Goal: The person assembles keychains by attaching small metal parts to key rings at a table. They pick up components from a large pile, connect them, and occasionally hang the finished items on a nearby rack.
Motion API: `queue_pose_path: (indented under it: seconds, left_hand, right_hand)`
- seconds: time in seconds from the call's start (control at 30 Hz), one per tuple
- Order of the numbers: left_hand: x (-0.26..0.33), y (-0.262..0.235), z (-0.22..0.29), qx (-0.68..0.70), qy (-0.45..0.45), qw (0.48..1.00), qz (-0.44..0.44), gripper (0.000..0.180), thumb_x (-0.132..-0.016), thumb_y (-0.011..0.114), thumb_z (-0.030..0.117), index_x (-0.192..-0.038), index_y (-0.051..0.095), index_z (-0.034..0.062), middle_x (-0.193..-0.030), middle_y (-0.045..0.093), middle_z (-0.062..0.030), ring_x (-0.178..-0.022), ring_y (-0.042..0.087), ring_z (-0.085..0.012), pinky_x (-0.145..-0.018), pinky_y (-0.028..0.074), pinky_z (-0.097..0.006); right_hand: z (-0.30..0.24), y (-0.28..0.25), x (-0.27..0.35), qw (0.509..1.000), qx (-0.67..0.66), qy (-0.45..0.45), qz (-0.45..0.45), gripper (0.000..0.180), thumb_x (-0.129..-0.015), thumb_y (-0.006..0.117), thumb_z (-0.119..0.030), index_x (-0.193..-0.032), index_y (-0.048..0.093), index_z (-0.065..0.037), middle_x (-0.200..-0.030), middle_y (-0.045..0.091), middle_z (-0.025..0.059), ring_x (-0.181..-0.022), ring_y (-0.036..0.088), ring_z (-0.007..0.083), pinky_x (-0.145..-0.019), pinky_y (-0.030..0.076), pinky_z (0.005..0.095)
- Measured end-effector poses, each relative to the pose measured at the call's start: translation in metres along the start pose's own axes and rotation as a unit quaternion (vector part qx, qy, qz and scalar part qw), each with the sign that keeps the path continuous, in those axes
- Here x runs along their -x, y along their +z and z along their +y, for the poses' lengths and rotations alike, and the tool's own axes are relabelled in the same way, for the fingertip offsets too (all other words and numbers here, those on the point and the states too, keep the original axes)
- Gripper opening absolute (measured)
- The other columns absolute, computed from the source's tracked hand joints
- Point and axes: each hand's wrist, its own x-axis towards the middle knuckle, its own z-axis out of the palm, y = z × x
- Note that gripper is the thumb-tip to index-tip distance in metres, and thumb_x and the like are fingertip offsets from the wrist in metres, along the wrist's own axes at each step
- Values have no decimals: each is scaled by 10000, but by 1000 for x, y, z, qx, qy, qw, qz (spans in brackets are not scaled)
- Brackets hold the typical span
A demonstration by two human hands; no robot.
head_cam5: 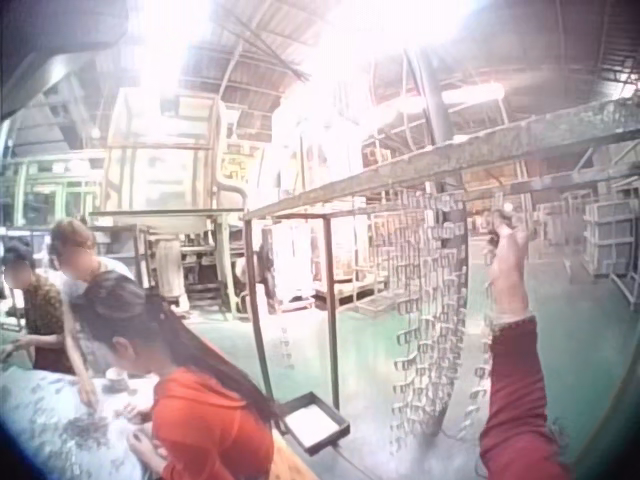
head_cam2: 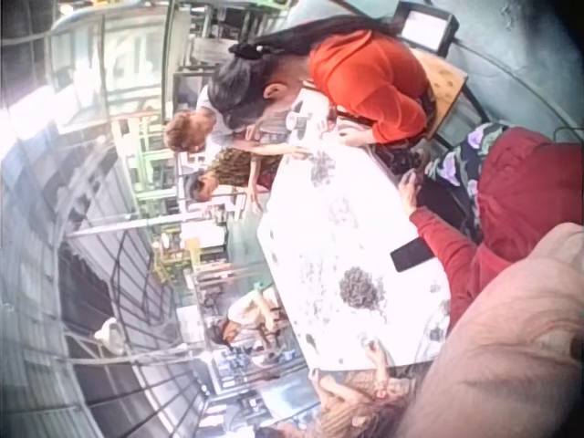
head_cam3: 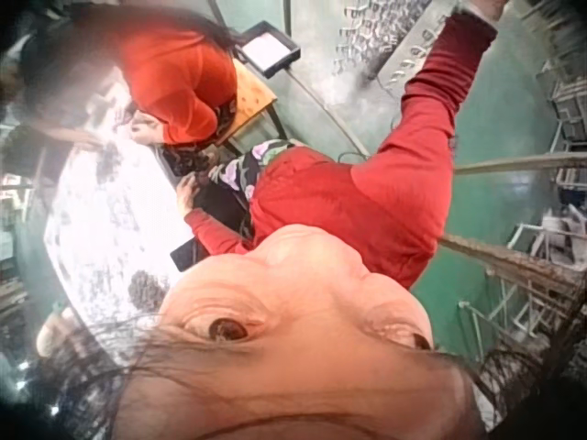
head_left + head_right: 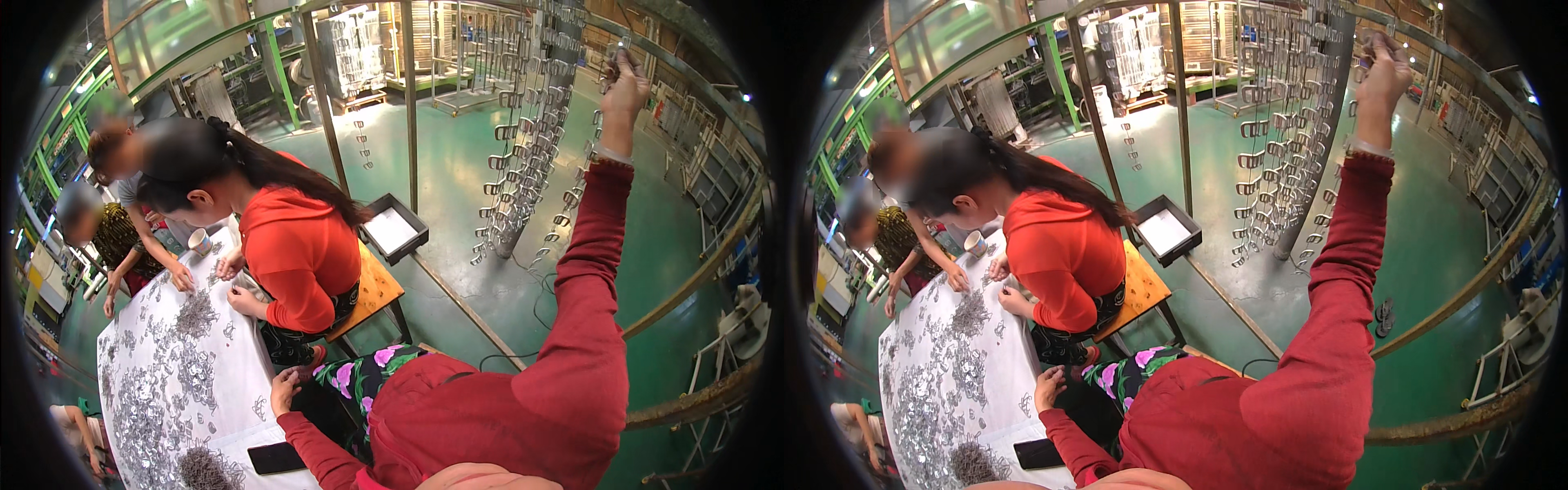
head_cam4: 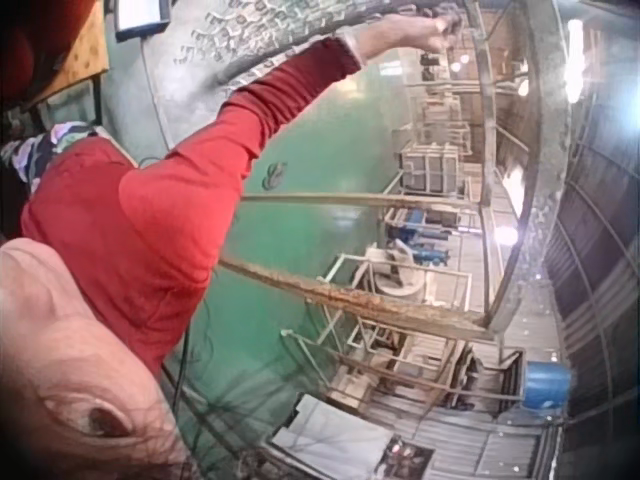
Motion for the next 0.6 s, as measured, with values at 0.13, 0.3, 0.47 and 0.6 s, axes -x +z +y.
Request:
queue_pose_path:
  seconds: [0.13,0.3,0.47,0.6]
  left_hand:
    - [1,-1,1,34,-9,999,-7,324,-926,584,240,-1213,585,89,-1015,606,-20,-860,570,-128,-733,507,-301]
    - [-5,0,-2,45,-15,999,-13,324,-928,584,243,-1211,583,85,-1000,612,-22,-842,583,-129,-732,512,-302]
    - [-4,-3,-4,53,-23,998,-4,312,-921,593,249,-1191,598,92,-989,611,-12,-834,582,-117,-727,509,-300]
    - [3,-12,-16,53,40,998,-15,319,-915,590,300,-1136,618,71,-767,565,22,-617,496,-72,-514,403,-220]
  right_hand:
    - [-5,-1,-39,998,-22,-1,57,65,-829,680,-42,-890,656,-37,-761,663,51,-552,576,107,-452,427,194]
    - [1,-9,-82,997,40,-15,59,61,-814,703,-46,-859,665,-59,-726,652,36,-594,582,107,-498,429,205]
    - [31,-14,-128,965,234,-103,65,123,-792,726,-137,-873,708,-45,-747,666,52,-614,583,124,-535,463,261]
    - [21,33,-92,897,398,-190,3,132,-808,650,-108,-824,707,10,-835,688,121,-717,633,167,-637,510,294]
